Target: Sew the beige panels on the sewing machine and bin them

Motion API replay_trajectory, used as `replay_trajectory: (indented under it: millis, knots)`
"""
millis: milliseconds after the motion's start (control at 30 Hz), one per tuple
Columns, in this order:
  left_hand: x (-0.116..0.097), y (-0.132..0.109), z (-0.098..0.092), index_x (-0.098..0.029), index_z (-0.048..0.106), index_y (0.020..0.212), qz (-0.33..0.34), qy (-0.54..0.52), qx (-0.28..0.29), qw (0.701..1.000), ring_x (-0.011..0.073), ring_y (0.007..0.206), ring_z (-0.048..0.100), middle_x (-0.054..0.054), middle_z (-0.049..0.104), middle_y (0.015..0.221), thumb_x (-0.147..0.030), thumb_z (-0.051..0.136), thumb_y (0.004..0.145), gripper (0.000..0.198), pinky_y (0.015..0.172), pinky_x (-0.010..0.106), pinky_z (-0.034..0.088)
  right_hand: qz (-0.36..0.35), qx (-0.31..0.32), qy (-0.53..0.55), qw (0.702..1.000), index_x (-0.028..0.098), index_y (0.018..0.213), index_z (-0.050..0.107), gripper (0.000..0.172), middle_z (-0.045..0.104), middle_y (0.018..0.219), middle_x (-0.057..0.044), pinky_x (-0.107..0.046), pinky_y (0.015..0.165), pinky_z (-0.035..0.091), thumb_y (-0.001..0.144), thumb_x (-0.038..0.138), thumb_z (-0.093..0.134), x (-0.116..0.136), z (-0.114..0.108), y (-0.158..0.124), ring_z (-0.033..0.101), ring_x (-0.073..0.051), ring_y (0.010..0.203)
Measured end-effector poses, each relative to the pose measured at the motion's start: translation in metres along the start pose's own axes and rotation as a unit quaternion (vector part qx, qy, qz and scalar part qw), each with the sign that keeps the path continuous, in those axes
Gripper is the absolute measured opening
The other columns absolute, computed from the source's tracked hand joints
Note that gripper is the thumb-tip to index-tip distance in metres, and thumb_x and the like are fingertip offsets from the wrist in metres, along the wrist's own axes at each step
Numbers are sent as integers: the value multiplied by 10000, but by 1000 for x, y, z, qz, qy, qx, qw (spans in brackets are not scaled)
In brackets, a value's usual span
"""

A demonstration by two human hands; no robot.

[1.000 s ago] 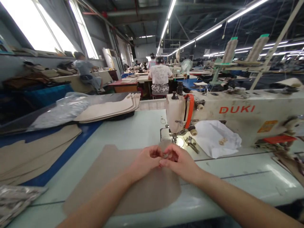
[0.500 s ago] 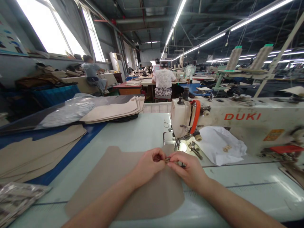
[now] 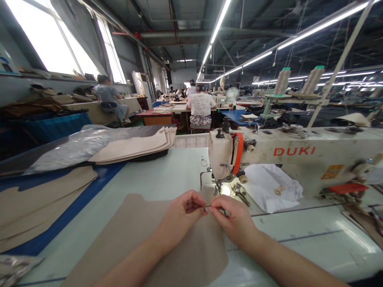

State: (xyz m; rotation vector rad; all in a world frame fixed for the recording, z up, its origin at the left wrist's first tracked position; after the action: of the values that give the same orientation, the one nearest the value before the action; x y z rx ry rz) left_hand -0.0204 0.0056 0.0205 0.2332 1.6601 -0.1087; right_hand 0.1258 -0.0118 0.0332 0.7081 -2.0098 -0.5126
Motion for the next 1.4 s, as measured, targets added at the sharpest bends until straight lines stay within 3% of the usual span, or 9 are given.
replay_trajectory:
  millis: [133,300,500,767,1000,1200,1400]
  knots:
    - [-1,0,2,-175,572,830,20,10,8,1000,131,736,618,-2,641,772,-171,660,650,201,705,245,493,-15,0,-16,1000,191,705,554,175,629,764,-30,-233,634,424,871,175,501,-1,1,0,572,-143,703]
    - [0,-1,1,-176,554,773,54,59,-5,997,118,685,587,-13,606,732,-190,630,693,111,675,238,481,0,17,16,1000,187,719,563,158,631,767,-25,-230,654,424,869,182,514,-2,2,0,573,-140,713]
    - [-7,-5,-2,-185,532,754,80,138,-35,987,120,667,575,-21,583,711,-206,592,725,70,657,240,473,120,9,105,987,194,778,594,27,631,713,16,-204,611,428,792,178,577,-10,0,-1,572,-121,647]
    - [-9,-5,1,-190,539,763,84,155,-27,984,133,684,586,-12,593,729,-234,579,742,63,668,248,485,199,46,176,963,179,707,623,107,598,623,29,-201,550,378,787,229,571,-18,5,-2,517,-108,583]
    - [-13,-5,4,-200,636,790,54,221,15,974,154,707,599,-3,666,749,-303,542,789,140,707,256,482,219,43,215,951,179,729,613,91,606,629,26,-205,565,385,777,246,573,-20,6,-3,529,-109,590]
    - [-15,-7,3,-222,670,769,95,253,3,963,153,684,595,-17,672,728,-332,556,809,164,687,237,461,221,37,265,938,186,769,643,76,646,662,16,-216,604,432,758,249,600,-24,9,-3,588,-126,629]
    - [-15,-6,3,-218,665,746,97,258,-4,961,152,674,603,-20,672,711,-298,561,798,141,679,235,458,235,32,245,940,183,737,648,73,634,625,16,-213,562,419,746,242,605,-25,7,-4,568,-124,583]
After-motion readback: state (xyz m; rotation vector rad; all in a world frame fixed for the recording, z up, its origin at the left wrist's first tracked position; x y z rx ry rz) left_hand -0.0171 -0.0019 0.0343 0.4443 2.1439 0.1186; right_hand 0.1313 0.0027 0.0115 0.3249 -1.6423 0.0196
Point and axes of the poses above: each hand's wrist, its own y-axis towards the middle knuckle, its own z-axis out of the palm, x = y × z, the point moved 5 cm from there along y, towards the middle knuckle
